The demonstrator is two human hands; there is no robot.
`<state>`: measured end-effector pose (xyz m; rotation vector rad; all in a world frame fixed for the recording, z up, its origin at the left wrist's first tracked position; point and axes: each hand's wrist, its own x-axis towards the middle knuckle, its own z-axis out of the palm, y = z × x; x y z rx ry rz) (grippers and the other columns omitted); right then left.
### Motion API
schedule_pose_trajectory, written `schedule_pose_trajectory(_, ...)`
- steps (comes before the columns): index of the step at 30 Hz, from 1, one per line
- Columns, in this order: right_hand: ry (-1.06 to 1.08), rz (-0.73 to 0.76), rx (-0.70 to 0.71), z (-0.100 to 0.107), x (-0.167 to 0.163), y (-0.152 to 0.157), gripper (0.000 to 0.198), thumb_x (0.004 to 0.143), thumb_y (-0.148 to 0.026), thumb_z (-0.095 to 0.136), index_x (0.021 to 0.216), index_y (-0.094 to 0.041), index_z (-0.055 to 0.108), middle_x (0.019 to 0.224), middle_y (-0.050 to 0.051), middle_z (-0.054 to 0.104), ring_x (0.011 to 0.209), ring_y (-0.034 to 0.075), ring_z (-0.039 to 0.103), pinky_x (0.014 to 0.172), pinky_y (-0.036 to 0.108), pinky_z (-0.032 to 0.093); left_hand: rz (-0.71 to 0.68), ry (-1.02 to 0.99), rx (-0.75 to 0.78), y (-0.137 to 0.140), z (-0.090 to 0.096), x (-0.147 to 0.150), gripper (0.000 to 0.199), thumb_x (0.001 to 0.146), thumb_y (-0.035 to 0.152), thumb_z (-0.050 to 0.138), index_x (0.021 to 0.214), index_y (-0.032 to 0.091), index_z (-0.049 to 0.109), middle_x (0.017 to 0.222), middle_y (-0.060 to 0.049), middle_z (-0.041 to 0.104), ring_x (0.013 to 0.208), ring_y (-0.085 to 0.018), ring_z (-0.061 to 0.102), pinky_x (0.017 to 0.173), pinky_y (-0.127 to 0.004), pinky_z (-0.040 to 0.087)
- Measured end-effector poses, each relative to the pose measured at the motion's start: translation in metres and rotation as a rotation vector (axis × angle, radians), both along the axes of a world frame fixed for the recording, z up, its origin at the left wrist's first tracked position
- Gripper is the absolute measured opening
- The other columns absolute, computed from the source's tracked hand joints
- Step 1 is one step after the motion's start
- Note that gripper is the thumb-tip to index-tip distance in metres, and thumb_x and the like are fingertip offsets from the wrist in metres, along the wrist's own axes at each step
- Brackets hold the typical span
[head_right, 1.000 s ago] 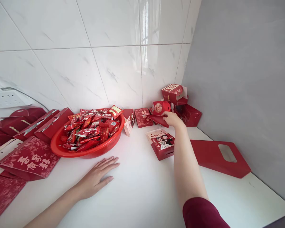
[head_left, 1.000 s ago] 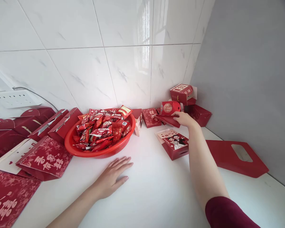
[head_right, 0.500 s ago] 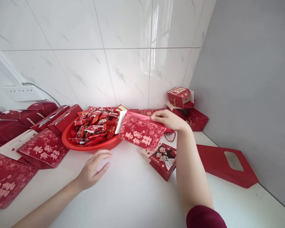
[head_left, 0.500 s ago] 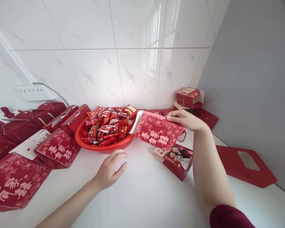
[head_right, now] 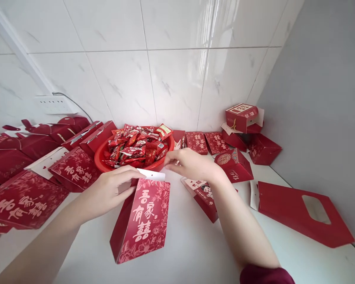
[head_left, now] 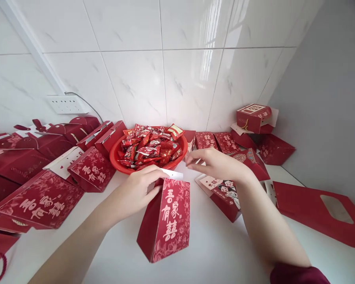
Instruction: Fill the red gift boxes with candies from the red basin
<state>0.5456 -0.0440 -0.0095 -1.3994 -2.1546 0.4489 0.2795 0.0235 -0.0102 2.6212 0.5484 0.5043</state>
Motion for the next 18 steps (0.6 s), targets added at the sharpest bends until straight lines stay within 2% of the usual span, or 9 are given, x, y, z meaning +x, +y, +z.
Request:
schedule_pose_trajectory(2,0.008,0.089,0.019,0.005,-0.008,-0.008,0.013,0.092,-0.025,0.059,0.101,-0.022,0.067,0.104,0.003,0.07,0.094,0.017,0.063,0.085,0.028,0.045,-0.082,-0.033,0.061,0.001,-0.005,-0.004,0.031,0.094,0.007,0.047,0.11,0.027,0.064,0.11,-0.001,0.061,0.101,-0.013,0.061,0.086,-0.022,0.049)
schedule_pose_trajectory(5,-0.009,0.134,0.059,0.007,-0.019,-0.016,0.015,0.091,-0.017,0.059,0.103,-0.022,0.066,0.117,0.004,0.065,0.099,0.016,0.06,0.084,0.027,0.044,-0.148,-0.13,0.166,0.002,-0.008,-0.01,0.034,0.093,0.002,0.046,0.108,0.026,0.065,0.104,-0.002,0.058,0.096,-0.011,0.06,0.083,-0.02,0.047)
schedule_pose_trajectory(10,-0.025,0.064,0.053,0.001,-0.027,-0.018,0.018,0.093,-0.01,0.049,0.099,-0.02,0.061,0.085,0.0,0.067,0.07,0.013,0.057,0.063,0.024,0.041,-0.174,-0.045,0.218,0.005,-0.011,-0.009,0.04,0.093,0.002,0.039,0.116,0.023,0.064,0.102,-0.005,0.054,0.087,-0.011,0.057,0.078,-0.022,0.046)
schedule_pose_trajectory(12,0.03,0.034,0.037,-0.001,-0.028,-0.018,0.015,0.092,-0.011,0.049,0.102,-0.02,0.057,0.086,0.0,0.068,0.07,0.013,0.058,0.062,0.024,0.041,-0.148,-0.036,0.204,0.004,-0.013,-0.006,0.038,0.092,0.005,0.041,0.117,0.022,0.065,0.101,-0.005,0.05,0.079,-0.011,0.054,0.071,-0.023,0.046)
schedule_pose_trajectory(14,0.056,0.018,0.043,-0.002,-0.029,-0.019,0.017,0.093,-0.011,0.048,0.106,-0.02,0.055,0.085,0.0,0.068,0.07,0.014,0.059,0.062,0.025,0.042,-0.086,-0.083,0.195,0.001,-0.014,-0.002,0.028,0.093,0.013,0.045,0.108,0.019,0.069,0.102,-0.006,0.048,0.077,-0.011,0.053,0.069,-0.024,0.046)
schedule_pose_trajectory(16,0.028,0.01,0.057,-0.003,-0.03,-0.018,0.023,0.094,-0.01,0.045,0.11,-0.021,0.057,0.084,0.0,0.068,0.069,0.014,0.059,0.061,0.025,0.042,0.004,-0.129,0.174,-0.002,-0.015,0.001,0.023,0.095,0.021,0.048,0.094,0.018,0.071,0.108,-0.008,0.049,0.081,-0.012,0.055,0.07,-0.025,0.046)
schedule_pose_trajectory(18,-0.007,0.027,0.075,-0.003,-0.033,-0.018,0.026,0.093,-0.009,0.046,0.112,-0.021,0.06,0.088,0.001,0.069,0.071,0.014,0.059,0.064,0.025,0.043,0.058,-0.112,0.088,-0.005,-0.016,0.003,0.024,0.095,0.023,0.049,0.089,0.019,0.072,0.112,-0.006,0.055,0.083,-0.013,0.058,0.068,-0.023,0.046)
